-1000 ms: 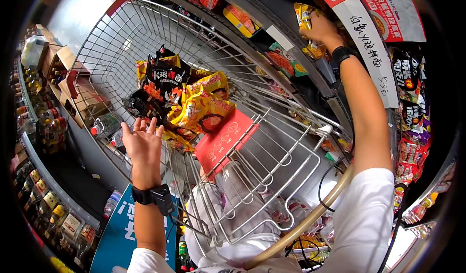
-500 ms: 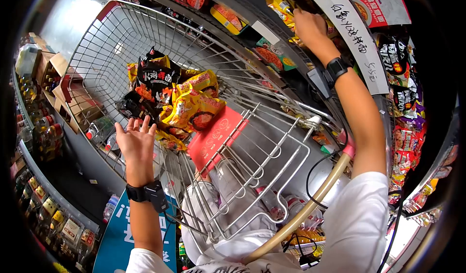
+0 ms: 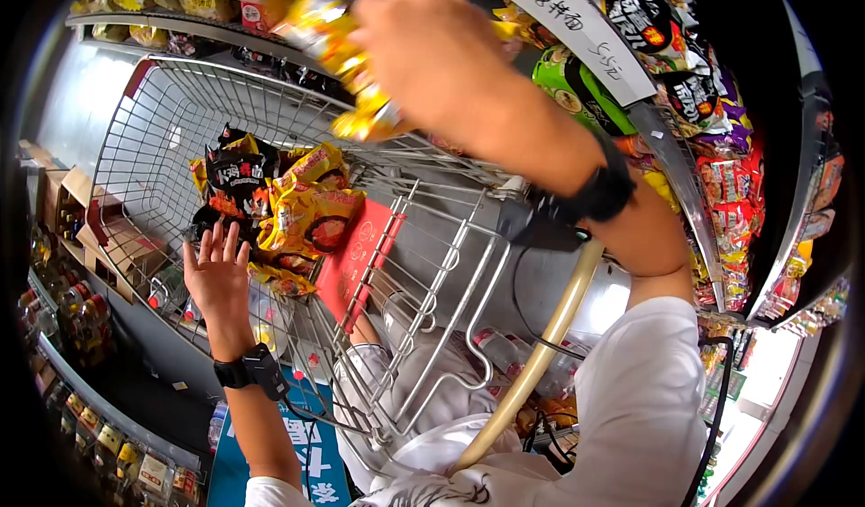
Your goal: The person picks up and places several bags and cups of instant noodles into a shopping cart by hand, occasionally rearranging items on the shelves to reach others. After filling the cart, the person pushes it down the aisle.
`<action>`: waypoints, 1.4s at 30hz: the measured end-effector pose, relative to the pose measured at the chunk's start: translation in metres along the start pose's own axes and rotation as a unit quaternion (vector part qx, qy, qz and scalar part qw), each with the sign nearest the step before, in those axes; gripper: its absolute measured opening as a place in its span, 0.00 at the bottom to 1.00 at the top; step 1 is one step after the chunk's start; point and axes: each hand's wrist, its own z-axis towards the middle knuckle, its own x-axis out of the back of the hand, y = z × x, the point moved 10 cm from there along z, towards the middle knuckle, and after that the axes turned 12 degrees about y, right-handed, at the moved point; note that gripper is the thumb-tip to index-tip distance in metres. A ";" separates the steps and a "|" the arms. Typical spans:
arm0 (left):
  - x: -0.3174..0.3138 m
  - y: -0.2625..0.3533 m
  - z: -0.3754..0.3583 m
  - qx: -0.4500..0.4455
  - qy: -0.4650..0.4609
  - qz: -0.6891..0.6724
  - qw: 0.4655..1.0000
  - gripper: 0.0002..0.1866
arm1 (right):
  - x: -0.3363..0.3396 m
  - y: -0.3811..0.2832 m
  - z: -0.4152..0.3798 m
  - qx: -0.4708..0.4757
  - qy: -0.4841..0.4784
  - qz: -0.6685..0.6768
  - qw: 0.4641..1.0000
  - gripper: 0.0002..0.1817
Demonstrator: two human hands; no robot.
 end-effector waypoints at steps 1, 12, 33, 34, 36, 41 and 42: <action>-0.010 0.000 -0.006 0.001 -0.042 0.010 0.999 0.33 | 0.010 -0.026 -0.004 0.037 0.004 0.031 0.999 0.08; 0.028 -0.016 0.044 0.018 -0.134 0.029 0.990 0.26 | -0.187 -0.185 -0.048 0.006 -0.431 0.375 0.820 0.17; 0.054 -0.072 0.118 0.089 -0.061 0.015 0.994 0.23 | -0.128 -0.118 -0.096 0.029 -0.244 0.287 0.926 0.19; 0.056 -0.062 0.100 0.060 0.037 0.044 0.997 0.22 | -0.094 -0.110 -0.098 0.041 -0.242 0.250 0.937 0.19; 0.071 -0.046 0.109 0.010 0.144 0.059 0.988 0.22 | -0.043 -0.085 -0.110 0.061 -0.224 0.159 0.960 0.20; 0.001 -0.001 0.056 0.105 -0.080 -0.047 0.990 0.20 | 0.031 0.002 -0.182 -0.005 -0.093 -0.035 0.995 0.22; -0.017 0.025 0.017 0.054 -0.090 -0.056 0.993 0.19 | 0.049 0.011 -0.191 -0.072 -0.070 0.020 0.995 0.20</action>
